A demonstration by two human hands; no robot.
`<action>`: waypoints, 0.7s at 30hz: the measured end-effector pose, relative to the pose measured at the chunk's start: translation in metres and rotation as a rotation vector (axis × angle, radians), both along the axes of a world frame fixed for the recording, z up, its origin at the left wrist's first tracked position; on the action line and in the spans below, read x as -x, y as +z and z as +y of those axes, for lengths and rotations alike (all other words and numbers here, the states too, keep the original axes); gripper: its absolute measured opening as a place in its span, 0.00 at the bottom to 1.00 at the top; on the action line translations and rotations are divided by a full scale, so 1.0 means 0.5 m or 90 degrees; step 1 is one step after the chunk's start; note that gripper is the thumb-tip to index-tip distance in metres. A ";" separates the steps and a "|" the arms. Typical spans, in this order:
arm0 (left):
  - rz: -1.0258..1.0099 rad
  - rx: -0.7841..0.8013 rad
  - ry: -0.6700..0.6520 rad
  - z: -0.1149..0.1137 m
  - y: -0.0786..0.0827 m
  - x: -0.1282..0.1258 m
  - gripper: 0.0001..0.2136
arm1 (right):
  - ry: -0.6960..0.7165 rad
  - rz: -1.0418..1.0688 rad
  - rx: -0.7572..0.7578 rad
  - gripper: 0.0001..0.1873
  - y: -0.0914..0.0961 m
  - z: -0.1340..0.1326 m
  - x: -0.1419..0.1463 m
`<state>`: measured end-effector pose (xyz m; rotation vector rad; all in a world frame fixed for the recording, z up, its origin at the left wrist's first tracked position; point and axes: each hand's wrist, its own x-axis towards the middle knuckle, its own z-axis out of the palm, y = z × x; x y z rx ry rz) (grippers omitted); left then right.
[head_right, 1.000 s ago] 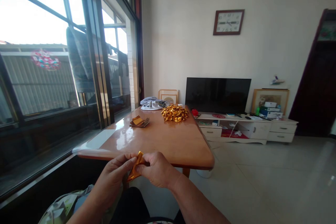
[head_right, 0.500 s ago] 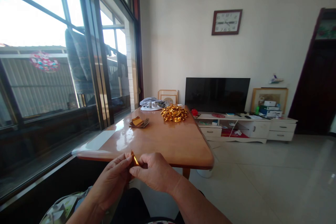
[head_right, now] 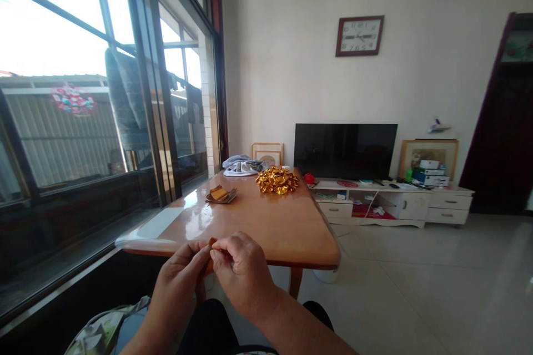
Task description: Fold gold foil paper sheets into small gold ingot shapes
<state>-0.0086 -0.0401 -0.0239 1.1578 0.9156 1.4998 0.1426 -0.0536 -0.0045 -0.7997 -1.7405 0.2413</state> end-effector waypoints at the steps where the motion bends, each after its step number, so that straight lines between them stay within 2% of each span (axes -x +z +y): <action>1: 0.008 -0.003 0.009 -0.002 0.002 -0.002 0.16 | -0.005 0.001 -0.007 0.06 -0.004 0.001 0.002; 7: 0.053 -0.069 0.029 -0.003 -0.002 -0.007 0.15 | -0.014 0.027 -0.022 0.08 -0.015 0.004 0.005; 13: 0.016 -0.036 0.020 -0.017 0.004 -0.016 0.14 | -0.010 0.077 -0.003 0.08 -0.014 0.004 0.010; 17: 0.037 -0.042 0.028 -0.020 0.006 -0.016 0.14 | -0.003 0.129 0.062 0.08 -0.015 0.009 0.012; 21: 0.053 -0.056 0.024 -0.016 0.002 -0.011 0.15 | 0.043 0.192 0.160 0.06 -0.015 0.012 0.013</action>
